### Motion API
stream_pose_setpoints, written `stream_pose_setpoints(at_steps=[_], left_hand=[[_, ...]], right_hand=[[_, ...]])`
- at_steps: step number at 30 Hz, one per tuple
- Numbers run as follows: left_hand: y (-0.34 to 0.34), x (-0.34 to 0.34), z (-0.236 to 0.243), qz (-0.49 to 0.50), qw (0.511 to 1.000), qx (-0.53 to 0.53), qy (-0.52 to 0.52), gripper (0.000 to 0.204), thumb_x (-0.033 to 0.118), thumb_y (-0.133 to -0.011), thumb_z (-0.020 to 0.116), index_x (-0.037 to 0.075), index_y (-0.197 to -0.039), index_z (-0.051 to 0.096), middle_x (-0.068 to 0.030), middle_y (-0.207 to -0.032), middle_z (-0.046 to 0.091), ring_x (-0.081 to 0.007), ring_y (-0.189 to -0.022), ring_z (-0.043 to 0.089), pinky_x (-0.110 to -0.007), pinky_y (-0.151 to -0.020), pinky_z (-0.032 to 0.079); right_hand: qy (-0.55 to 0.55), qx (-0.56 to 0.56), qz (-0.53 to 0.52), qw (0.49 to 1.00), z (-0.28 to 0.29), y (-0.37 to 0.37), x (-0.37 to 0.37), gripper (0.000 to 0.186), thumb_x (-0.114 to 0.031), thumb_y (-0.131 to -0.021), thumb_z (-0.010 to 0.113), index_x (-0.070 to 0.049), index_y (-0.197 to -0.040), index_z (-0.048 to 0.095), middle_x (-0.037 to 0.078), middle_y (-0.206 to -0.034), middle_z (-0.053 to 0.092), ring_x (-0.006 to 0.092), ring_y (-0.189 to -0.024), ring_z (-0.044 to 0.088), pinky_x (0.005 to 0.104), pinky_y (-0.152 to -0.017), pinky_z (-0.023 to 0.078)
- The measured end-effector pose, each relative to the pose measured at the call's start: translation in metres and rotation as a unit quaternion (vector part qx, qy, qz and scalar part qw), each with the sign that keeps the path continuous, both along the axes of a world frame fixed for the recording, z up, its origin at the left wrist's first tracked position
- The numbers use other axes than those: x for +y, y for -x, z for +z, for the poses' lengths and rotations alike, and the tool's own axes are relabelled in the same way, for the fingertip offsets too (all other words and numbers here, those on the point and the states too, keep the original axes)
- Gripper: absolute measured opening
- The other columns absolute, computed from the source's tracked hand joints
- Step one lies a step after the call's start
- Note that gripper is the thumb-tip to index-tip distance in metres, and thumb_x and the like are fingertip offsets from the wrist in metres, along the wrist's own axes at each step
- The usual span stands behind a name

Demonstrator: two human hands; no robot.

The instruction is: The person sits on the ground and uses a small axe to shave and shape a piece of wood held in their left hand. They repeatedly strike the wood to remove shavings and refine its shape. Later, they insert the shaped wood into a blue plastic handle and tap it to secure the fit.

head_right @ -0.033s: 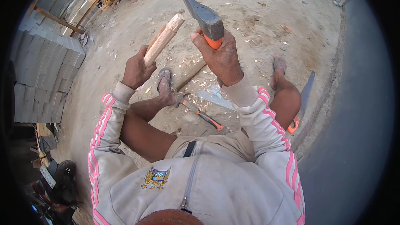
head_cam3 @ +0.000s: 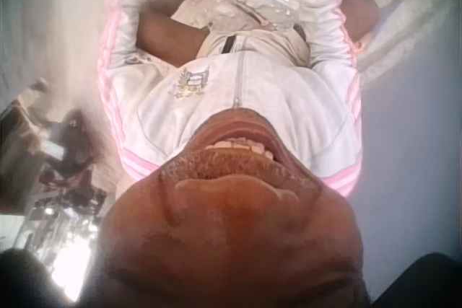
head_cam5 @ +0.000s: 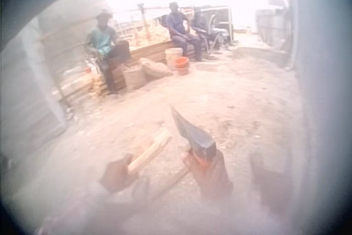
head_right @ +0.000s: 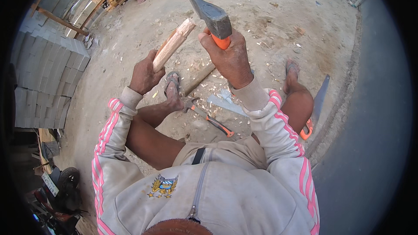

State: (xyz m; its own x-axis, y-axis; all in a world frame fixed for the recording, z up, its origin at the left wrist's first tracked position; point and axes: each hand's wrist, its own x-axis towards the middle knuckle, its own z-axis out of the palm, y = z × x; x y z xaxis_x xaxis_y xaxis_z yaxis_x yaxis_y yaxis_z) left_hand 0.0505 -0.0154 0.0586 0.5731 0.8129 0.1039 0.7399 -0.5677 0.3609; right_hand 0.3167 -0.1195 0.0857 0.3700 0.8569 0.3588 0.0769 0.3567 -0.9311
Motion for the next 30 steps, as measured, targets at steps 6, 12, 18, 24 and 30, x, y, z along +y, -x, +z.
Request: stream_pose_setpoints(at_steps=[6,12,18,24,30], left_hand=[[-0.015,-0.001,-0.006,0.046,0.996,0.058,-0.044,0.043,0.019,-0.085,0.072,0.005,-0.119,0.049,-0.0211,-0.094,0.071,-0.0422,-0.083,0.071,-0.052,-0.073,0.055],[-0.020,-0.005,-0.016,0.038,0.996,0.063,-0.041,0.039,0.019,-0.086,0.069,0.005,-0.116,0.048,-0.0203,-0.101,0.068,-0.0413,-0.084,0.070,-0.052,-0.071,0.056],[-0.014,-0.001,-0.029,0.023,0.995,0.068,-0.064,0.040,0.020,-0.086,0.070,0.004,-0.116,0.048,-0.0207,-0.098,0.068,-0.0413,-0.081,0.071,-0.051,-0.070,0.056],[-0.009,-0.002,-0.037,0.017,0.995,0.065,-0.079,0.040,0.021,-0.087,0.069,0.003,-0.115,0.047,-0.0197,-0.095,0.067,-0.0403,-0.080,0.071,-0.051,-0.068,0.056],[0.001,-0.004,-0.046,-0.008,0.994,0.035,-0.106,0.038,0.021,-0.089,0.069,0.003,-0.113,0.045,-0.0199,-0.098,0.066,-0.0387,-0.081,0.071,-0.050,-0.066,0.056]], right_hand=[[-0.010,-0.082,-0.121,0.989,-0.015,0.014,0.041,0.030,-0.024,-0.087,0.084,-0.003,-0.096,0.064,0.007,-0.079,0.066,0.0143,-0.070,0.060,0.0332,-0.065,0.052],[0.020,0.015,-0.111,0.994,-0.049,0.035,0.070,0.035,-0.021,-0.084,0.085,-0.001,-0.099,0.060,0.005,-0.080,0.064,0.0139,-0.071,0.062,0.0328,-0.065,0.053],[-0.025,0.158,-0.038,0.986,-0.078,0.041,0.073,0.013,-0.003,-0.086,0.068,-0.003,-0.093,0.057,0.004,-0.076,0.061,0.0071,-0.063,0.058,0.0225,-0.048,0.045],[-0.048,0.121,-0.068,0.989,-0.085,0.049,0.065,0.014,-0.002,-0.085,0.068,-0.003,-0.094,0.057,0.004,-0.077,0.061,0.0091,-0.063,0.059,0.0244,-0.052,0.047],[0.015,-0.066,-0.163,0.984,-0.062,0.059,0.057,0.023,-0.008,-0.084,0.072,0.001,-0.099,0.057,0.012,-0.080,0.062,0.0229,-0.069,0.062,0.0396,-0.068,0.052]])
